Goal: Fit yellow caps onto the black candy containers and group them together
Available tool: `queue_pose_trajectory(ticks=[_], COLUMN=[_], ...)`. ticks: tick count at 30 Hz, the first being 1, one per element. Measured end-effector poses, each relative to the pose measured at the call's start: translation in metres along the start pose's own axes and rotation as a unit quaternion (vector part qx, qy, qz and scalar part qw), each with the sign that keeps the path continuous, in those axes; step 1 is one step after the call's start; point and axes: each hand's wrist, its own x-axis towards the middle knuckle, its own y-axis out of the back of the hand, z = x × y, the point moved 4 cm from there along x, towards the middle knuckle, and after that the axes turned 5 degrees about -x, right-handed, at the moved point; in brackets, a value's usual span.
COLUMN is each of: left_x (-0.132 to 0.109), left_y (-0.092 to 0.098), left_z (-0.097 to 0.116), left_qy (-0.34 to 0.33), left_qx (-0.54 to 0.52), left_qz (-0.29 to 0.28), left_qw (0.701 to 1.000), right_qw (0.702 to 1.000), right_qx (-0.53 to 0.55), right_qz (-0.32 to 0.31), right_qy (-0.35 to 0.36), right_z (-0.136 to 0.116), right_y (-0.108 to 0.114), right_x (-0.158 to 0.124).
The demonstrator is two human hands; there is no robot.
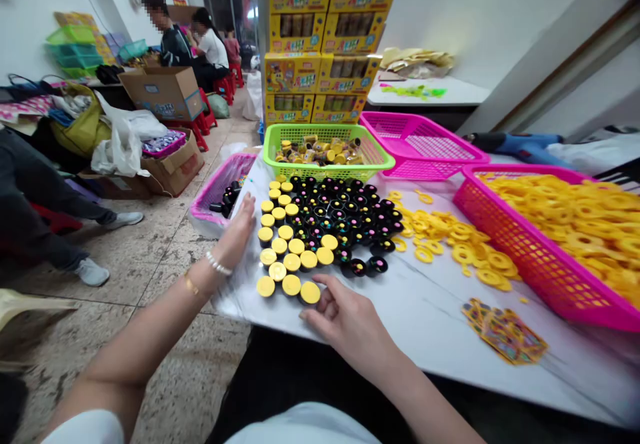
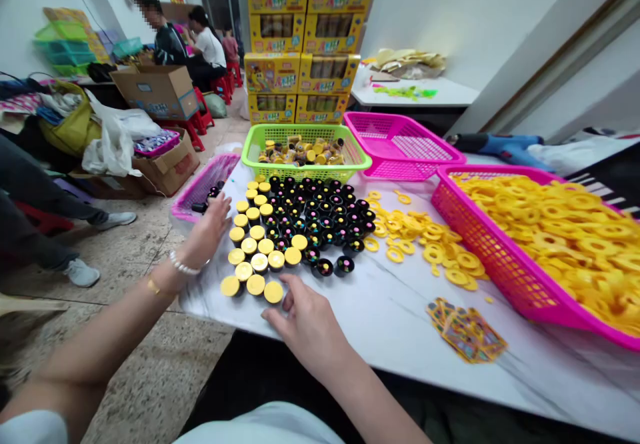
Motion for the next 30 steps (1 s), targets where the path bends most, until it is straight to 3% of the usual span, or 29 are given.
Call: queue_pose_trajectory(ticks=[2,4,8,12,16,21,25,28,30], left_x=[-0.042,-0.082,-0.128,-0.126,-0.107,-0.087,-0.098,-0.113,-0.120], left_y=[0.010,0.014,0.000,-0.009,0.004,0.013,0.016,0.009,-0.002], left_z=[0.002,-0.002,-0.020,-0.029,-0.026,-0.028,-0.028,-0.022,-0.017], left_qy=[-0.063,-0.103,-0.147,-0.167,-0.160,-0.137,-0.159,-0.170,-0.176], left_qx=[0.049,0.189,0.382,0.422,0.444,0.464,0.418,0.366,0.344], left_qz=[-0.063,-0.099,-0.073,-0.030,0.007,0.000,0.006,0.018,0.028], left_qw=[0.995,0.972,0.909,0.890,0.882,0.875,0.894,0.915,0.922], right_qw=[1.000,0.999,0.999,0.999,0.999,0.996,0.984,0.951,0.925], right_qx=[0.027,0.030,0.002,-0.018,-0.035,-0.090,-0.145,-0.220,-0.286], right_qz=[0.011,0.022,0.014,-0.003,0.001,0.006,0.060,0.147,0.167], right_qy=[0.001,0.005,0.030,0.040,0.024,-0.003,0.081,0.159,0.185], right_z=[0.003,0.005,-0.004,-0.017,-0.028,-0.036,-0.033,-0.025,-0.017], right_y=[0.001,0.000,-0.006,-0.015,-0.029,-0.036,-0.004,0.036,0.053], right_x=[0.001,0.004,0.012,0.020,0.032,0.032,0.012,0.011,0.022])
